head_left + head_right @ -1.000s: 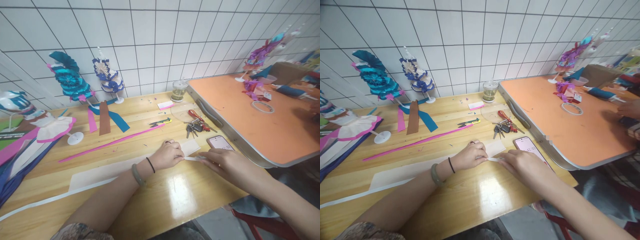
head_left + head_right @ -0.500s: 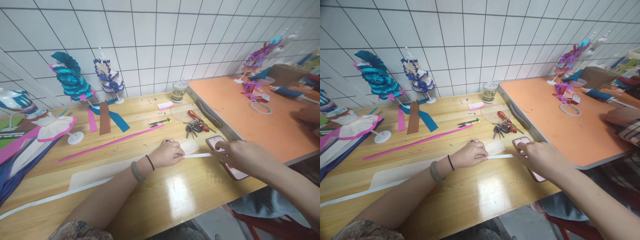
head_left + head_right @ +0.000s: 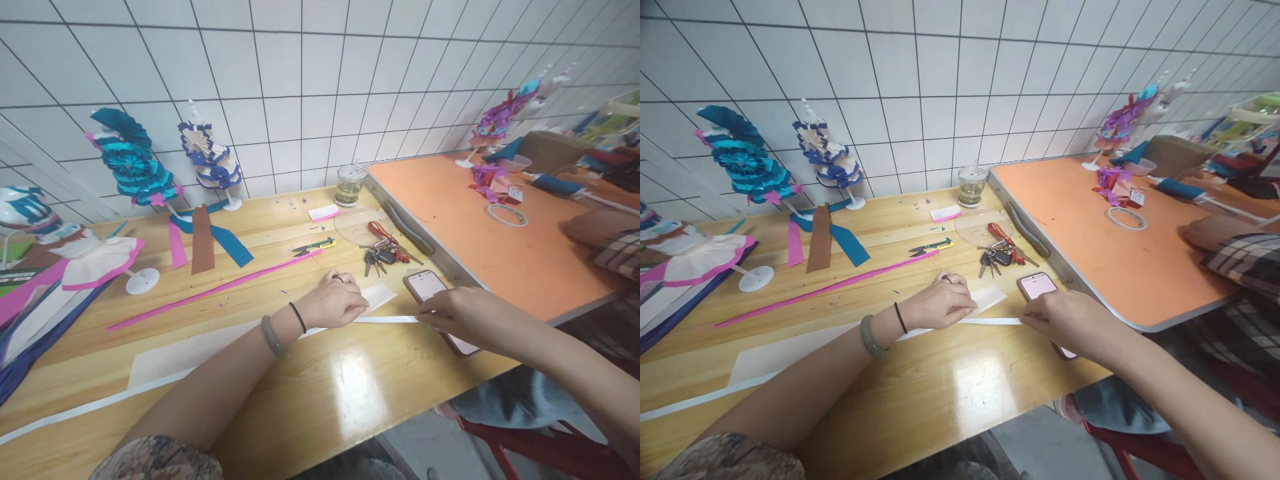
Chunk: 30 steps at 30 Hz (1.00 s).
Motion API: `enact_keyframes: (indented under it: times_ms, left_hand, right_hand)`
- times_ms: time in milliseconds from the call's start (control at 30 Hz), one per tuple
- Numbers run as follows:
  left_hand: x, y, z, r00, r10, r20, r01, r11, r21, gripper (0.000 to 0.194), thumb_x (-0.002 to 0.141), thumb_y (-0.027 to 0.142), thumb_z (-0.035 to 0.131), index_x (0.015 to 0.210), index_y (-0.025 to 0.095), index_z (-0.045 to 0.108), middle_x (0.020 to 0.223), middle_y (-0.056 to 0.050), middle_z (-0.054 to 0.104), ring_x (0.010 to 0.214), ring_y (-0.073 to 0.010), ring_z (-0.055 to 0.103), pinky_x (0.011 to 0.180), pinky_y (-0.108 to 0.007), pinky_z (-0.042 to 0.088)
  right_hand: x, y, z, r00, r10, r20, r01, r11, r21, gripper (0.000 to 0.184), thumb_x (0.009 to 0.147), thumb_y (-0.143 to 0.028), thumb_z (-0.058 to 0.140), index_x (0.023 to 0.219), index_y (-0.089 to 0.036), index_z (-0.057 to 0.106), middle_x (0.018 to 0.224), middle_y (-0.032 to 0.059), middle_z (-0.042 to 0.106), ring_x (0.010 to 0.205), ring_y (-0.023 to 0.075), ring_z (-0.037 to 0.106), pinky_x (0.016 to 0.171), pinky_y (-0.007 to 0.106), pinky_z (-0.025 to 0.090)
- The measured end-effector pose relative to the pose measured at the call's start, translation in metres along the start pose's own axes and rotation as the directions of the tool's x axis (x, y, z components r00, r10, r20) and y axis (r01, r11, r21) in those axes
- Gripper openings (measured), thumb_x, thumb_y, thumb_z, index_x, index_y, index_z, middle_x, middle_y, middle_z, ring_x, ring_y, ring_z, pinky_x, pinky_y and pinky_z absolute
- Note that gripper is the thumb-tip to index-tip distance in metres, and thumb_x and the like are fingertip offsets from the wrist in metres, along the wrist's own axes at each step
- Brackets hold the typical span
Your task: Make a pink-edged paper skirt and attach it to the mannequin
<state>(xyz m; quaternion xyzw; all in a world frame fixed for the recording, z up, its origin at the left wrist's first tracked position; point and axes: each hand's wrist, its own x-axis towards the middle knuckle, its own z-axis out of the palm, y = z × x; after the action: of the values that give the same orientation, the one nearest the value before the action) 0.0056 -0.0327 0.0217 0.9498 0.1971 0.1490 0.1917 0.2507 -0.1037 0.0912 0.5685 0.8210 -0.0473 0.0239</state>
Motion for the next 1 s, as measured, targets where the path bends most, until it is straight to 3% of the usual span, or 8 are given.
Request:
enact_keyframes:
  times_ms: [133, 300, 533, 700, 1000]
  left_hand:
    - [0.017, -0.003, 0.006, 0.999, -0.039, 0.025, 0.039, 0.999, 0.017, 0.027, 0.088, 0.028, 0.041, 0.105, 0.025, 0.062, 0.092, -0.004, 0.064, 0.098, -0.0188, 0.048, 0.085, -0.034, 0.027]
    - [0.047, -0.008, 0.018, 0.994, -0.066, 0.092, 0.063, 0.997, 0.037, 0.020, 0.083, 0.029, 0.050, 0.097, 0.027, 0.065, 0.092, -0.002, 0.063, 0.096, -0.0187, 0.050, 0.085, -0.031, 0.029]
    - [0.068, -0.008, 0.027, 0.995, -0.065, 0.072, 0.062, 0.997, 0.043, 0.021, 0.078, 0.042, 0.056, 0.082, 0.024, 0.065, 0.087, -0.001, 0.063, 0.093, -0.0192, 0.051, 0.082, -0.030, 0.031]
    - [0.072, -0.006, 0.028, 0.995, -0.069, 0.070, 0.066, 0.997, 0.047, 0.027, 0.076, 0.047, 0.055, 0.078, 0.022, 0.064, 0.085, -0.001, 0.064, 0.093, -0.0205, 0.051, 0.081, -0.031, 0.032]
    - [0.086, -0.012, 0.033, 0.992, -0.072, 0.102, 0.067, 0.996, 0.055, 0.018, 0.070, 0.040, 0.061, 0.073, 0.023, 0.065, 0.076, -0.001, 0.064, 0.084, -0.0191, 0.053, 0.076, -0.030, 0.036]
  right_hand:
    - [-0.002, -0.001, 0.000, 0.975, 0.012, 0.224, -0.018, 1.000, 0.023, 0.029, 0.088, -0.035, 0.042, 0.077, -0.026, 0.067, 0.060, 0.0000, 0.066, 0.055, 0.0149, 0.057, 0.051, 0.025, 0.032]
    - [0.001, 0.000, -0.001, 0.958, 0.080, 0.277, -0.085, 0.996, 0.007, 0.028, 0.087, -0.036, 0.041, 0.076, -0.026, 0.064, 0.061, 0.0001, 0.065, 0.056, 0.0158, 0.058, 0.051, 0.025, 0.031]
    - [0.007, -0.010, -0.003, 0.928, 0.210, 0.306, -0.183, 0.976, -0.117, 0.026, 0.083, -0.036, 0.041, 0.075, -0.025, 0.063, 0.067, 0.0038, 0.066, 0.062, 0.0206, 0.059, 0.052, 0.027, 0.029]
    - [0.027, -0.015, -0.007, 0.862, 0.280, 0.423, -0.259, 0.960, -0.108, 0.022, 0.080, -0.032, 0.043, 0.078, -0.020, 0.062, 0.078, 0.0083, 0.064, 0.071, 0.0218, 0.059, 0.054, 0.027, 0.031]
    - [0.067, -0.003, -0.005, 0.703, 0.238, 0.671, -0.294, 0.955, -0.031, 0.016, 0.071, -0.030, 0.052, 0.073, -0.015, 0.057, 0.057, 0.0026, 0.052, 0.047, 0.0139, 0.048, 0.045, 0.025, 0.032]
